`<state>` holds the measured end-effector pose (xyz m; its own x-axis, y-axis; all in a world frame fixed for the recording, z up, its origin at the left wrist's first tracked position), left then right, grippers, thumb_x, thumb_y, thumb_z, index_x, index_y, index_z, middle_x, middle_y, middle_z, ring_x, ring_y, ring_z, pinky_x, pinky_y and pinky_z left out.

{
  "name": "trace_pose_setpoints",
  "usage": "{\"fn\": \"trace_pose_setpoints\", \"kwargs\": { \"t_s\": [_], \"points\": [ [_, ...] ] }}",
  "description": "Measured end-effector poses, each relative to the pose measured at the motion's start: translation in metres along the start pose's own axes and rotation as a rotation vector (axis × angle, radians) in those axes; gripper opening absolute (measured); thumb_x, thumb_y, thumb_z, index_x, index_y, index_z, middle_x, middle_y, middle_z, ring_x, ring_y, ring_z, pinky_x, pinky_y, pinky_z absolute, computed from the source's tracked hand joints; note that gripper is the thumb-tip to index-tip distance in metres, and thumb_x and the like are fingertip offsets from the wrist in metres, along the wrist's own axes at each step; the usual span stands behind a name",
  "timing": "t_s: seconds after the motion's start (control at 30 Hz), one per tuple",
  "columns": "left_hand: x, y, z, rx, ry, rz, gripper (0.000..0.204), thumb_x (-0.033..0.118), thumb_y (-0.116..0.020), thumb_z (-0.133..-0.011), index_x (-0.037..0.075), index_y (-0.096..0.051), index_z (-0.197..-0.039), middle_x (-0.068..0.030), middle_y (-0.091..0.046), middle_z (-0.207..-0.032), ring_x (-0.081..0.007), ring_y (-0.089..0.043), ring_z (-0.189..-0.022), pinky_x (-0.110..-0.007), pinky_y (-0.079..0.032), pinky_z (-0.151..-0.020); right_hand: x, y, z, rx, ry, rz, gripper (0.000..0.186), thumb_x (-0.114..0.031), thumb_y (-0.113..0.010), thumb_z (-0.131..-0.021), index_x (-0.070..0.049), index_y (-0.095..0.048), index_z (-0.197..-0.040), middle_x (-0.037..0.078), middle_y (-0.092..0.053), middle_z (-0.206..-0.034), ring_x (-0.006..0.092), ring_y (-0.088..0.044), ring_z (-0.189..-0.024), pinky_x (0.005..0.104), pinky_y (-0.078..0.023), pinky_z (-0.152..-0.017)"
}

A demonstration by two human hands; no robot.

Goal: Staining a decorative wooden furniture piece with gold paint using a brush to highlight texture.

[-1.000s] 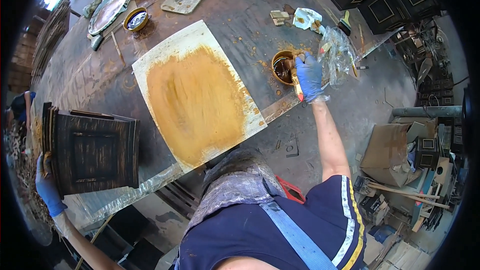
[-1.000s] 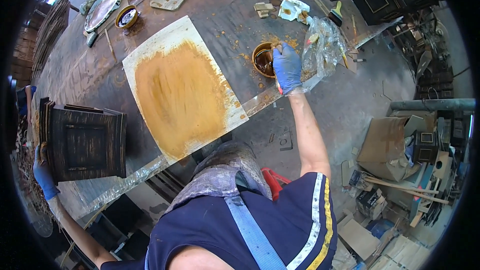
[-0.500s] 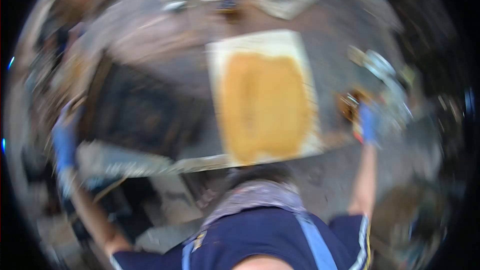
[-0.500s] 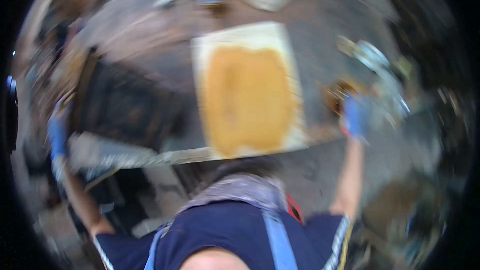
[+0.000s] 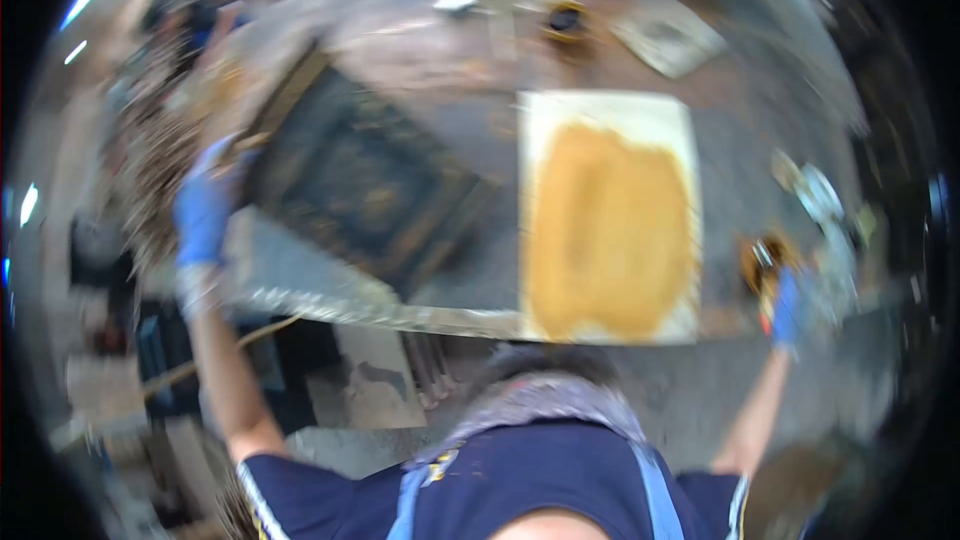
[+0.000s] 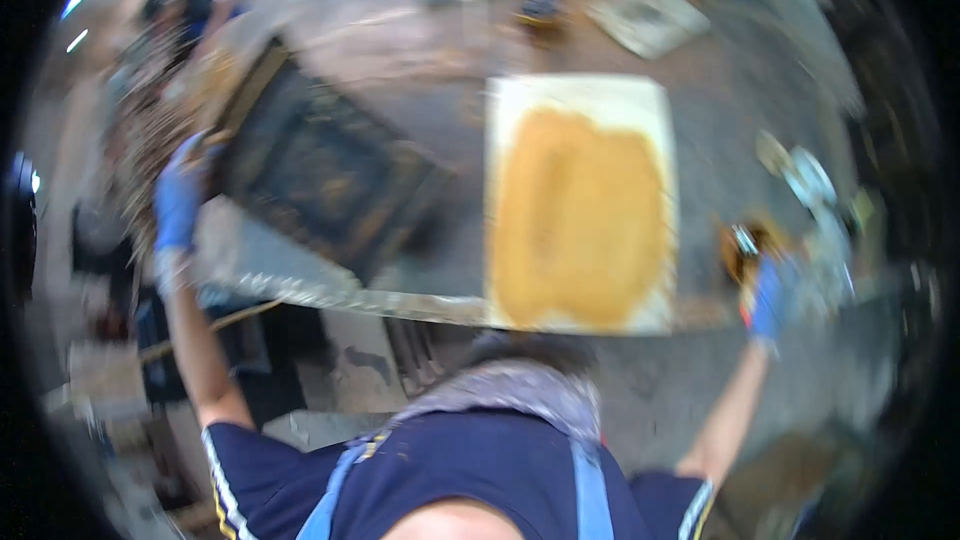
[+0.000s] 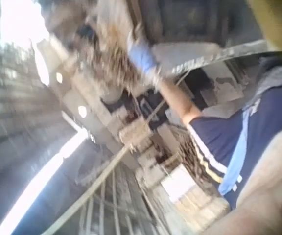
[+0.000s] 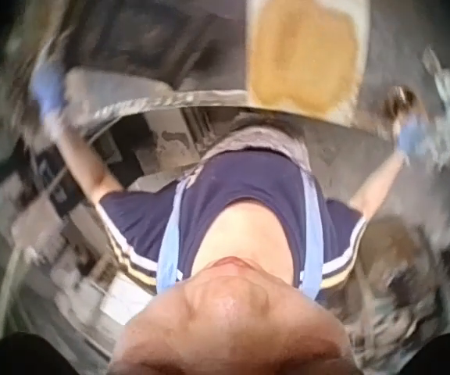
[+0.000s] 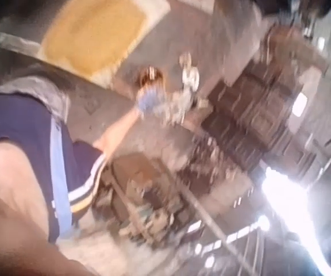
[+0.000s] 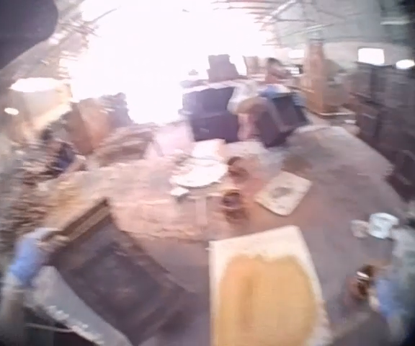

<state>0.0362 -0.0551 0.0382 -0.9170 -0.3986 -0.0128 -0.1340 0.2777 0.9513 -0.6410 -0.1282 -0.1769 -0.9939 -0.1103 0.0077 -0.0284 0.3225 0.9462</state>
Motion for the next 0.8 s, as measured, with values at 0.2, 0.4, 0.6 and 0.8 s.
{"fn": "trace_pose_setpoints", "kwargs": {
  "t_s": [0.2, 0.4, 0.6, 0.8],
  "points": [
    [-0.033, -0.026, -0.016, -0.082, -0.004, 0.211, 0.033, 0.023, -0.037, -0.085, 0.003, -0.047, -0.109, -0.009, -0.047, -0.112, -0.0186, -0.044, -0.102, -0.025, -0.034, -0.085, -0.014, 0.02, 0.008, 0.061, -0.334, -0.526, 0.016, -0.013, -0.049, -0.077, -0.006, -0.056, -0.089, 0.007, -0.058, -0.075, 0.0116, -0.054, -0.067, 0.0237, -0.042, -0.062],
    [-0.045, -0.03, -0.015, -0.064, 0.019, 0.204, 0.039, 0.029, -0.037, -0.085, 0.002, -0.044, -0.111, -0.0105, -0.045, -0.114, -0.0209, -0.041, -0.106, -0.026, -0.03, -0.088, -0.014, 0.038, 0.015, 0.128, -0.595, -0.858, 0.012, -0.009, -0.048, -0.078, -0.005, -0.056, -0.086, 0.003, -0.058, -0.075, 0.0081, -0.053, -0.068, 0.0201, -0.042, -0.06],
    [-0.04, -0.028, -0.012, -0.039, -0.038, 0.171, 0.037, 0.027, -0.036, -0.085, 0.001, -0.045, -0.11, -0.0127, -0.046, -0.113, -0.0212, -0.043, -0.103, -0.026, -0.031, -0.087, -0.026, 0.032, 0.017, 0.11, -0.434, -0.793, 0.012, -0.006, -0.05, -0.076, -0.004, -0.056, -0.086, 0.006, -0.058, -0.08, 0.0121, -0.055, -0.072, 0.0225, -0.042, -0.063],
    [-0.052, -0.034, -0.018, -0.052, -0.003, 0.213, 0.036, 0.025, -0.036, -0.085, 0.001, -0.044, -0.111, -0.0134, -0.046, -0.112, -0.0211, -0.044, -0.102, -0.026, -0.032, -0.086, -0.035, 0.043, 0.044, 0.19, -0.414, -0.678, 0.011, -0.006, -0.049, -0.077, -0.003, -0.056, -0.085, 0.007, -0.057, -0.081, 0.0167, -0.055, -0.075, 0.0261, -0.042, -0.066]
  ]
}}
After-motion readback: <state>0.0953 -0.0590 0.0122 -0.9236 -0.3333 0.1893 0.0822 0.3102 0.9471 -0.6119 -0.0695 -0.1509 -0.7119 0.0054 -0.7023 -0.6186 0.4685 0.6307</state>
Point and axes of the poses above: each hand's wrist, its own z-axis away from the middle knuckle, its own y-axis out of the back of the hand, x = y × z, the point moved 3 cm from there along -z, towards the middle knuckle
